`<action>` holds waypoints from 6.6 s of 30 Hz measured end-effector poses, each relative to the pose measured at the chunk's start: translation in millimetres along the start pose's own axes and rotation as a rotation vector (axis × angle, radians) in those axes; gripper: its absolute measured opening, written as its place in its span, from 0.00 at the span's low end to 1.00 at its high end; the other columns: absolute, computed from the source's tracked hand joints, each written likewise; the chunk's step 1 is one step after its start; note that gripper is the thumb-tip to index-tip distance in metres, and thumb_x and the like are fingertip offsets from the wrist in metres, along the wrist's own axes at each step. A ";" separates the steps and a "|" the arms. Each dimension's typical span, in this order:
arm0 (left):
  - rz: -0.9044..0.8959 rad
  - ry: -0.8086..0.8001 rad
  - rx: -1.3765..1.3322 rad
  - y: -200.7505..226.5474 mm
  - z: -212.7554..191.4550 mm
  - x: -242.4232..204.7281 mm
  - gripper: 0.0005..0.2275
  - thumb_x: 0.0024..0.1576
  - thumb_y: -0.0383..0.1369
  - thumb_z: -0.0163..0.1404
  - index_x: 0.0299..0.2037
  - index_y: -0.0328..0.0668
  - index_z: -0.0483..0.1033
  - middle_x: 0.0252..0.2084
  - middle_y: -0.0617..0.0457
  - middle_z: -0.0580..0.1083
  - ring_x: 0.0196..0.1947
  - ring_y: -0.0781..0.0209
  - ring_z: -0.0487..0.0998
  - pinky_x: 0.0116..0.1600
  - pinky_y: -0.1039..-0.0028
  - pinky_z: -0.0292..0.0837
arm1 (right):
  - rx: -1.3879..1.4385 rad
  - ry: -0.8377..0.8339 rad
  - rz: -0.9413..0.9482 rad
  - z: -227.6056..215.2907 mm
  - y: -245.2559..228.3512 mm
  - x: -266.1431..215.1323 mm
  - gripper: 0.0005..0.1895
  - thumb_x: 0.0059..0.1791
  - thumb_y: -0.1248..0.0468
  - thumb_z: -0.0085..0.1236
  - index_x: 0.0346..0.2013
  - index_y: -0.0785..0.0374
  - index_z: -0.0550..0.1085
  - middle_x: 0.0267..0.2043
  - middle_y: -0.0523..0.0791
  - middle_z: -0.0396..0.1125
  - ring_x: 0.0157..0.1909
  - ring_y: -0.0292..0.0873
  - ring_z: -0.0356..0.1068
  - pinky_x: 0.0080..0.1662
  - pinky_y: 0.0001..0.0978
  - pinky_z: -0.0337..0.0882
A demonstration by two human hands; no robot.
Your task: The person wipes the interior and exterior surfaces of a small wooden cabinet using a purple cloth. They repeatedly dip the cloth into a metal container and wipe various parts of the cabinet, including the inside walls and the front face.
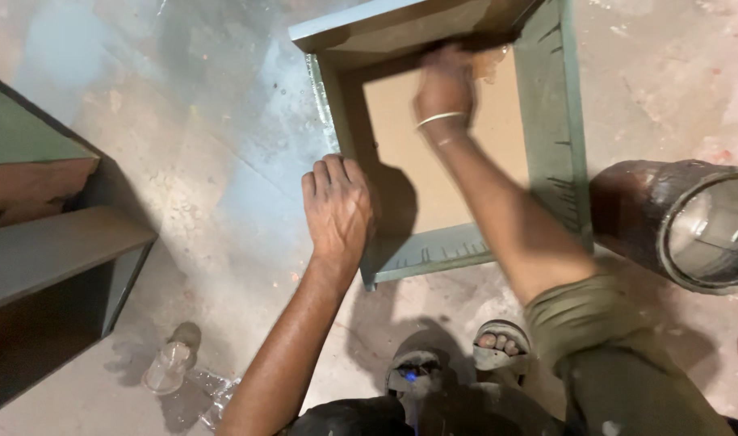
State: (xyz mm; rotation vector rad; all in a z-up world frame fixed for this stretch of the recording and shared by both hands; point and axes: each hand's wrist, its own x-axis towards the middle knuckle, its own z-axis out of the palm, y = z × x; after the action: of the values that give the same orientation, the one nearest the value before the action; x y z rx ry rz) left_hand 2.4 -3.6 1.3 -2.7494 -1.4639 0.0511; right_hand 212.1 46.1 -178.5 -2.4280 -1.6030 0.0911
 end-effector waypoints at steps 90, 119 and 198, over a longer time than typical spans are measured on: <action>0.133 -0.093 0.075 3.4 -6.5 -3.9 0.15 0.51 0.40 0.56 0.37 0.35 0.77 0.39 0.44 0.74 0.42 0.49 0.74 0.48 0.62 0.68 | 0.179 -0.648 0.210 -246.8 333.5 -194.4 0.13 0.52 0.65 0.54 0.48 0.69 0.78 0.48 0.59 0.74 0.50 0.58 0.75 0.54 0.47 0.73; -0.073 -0.722 -0.061 -30.0 -33.5 -3.4 0.37 0.57 0.35 0.46 0.79 0.57 0.42 0.44 0.39 0.78 0.41 0.43 0.81 0.46 0.53 0.75 | 0.698 -1.217 -0.620 -126.9 29.4 -117.2 0.22 0.46 0.69 0.54 0.55 0.61 0.76 0.54 0.50 0.74 0.53 0.48 0.75 0.56 0.37 0.72; -0.021 -0.306 -0.056 5.8 -7.6 2.7 0.43 0.42 0.51 0.62 0.58 0.14 0.70 0.11 0.59 0.68 0.12 0.67 0.69 0.19 0.71 0.61 | -0.502 -1.809 -0.520 -119.7 91.2 -71.4 0.25 0.43 0.67 0.58 0.56 0.59 0.73 0.46 0.54 0.75 0.46 0.54 0.79 0.46 0.45 0.80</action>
State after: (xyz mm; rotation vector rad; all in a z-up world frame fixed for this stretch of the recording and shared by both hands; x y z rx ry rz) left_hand 9.1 -4.6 8.7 -2.8703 -1.5799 0.4566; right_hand 286.8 -72.1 -88.0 -1.7247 -2.9226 2.5548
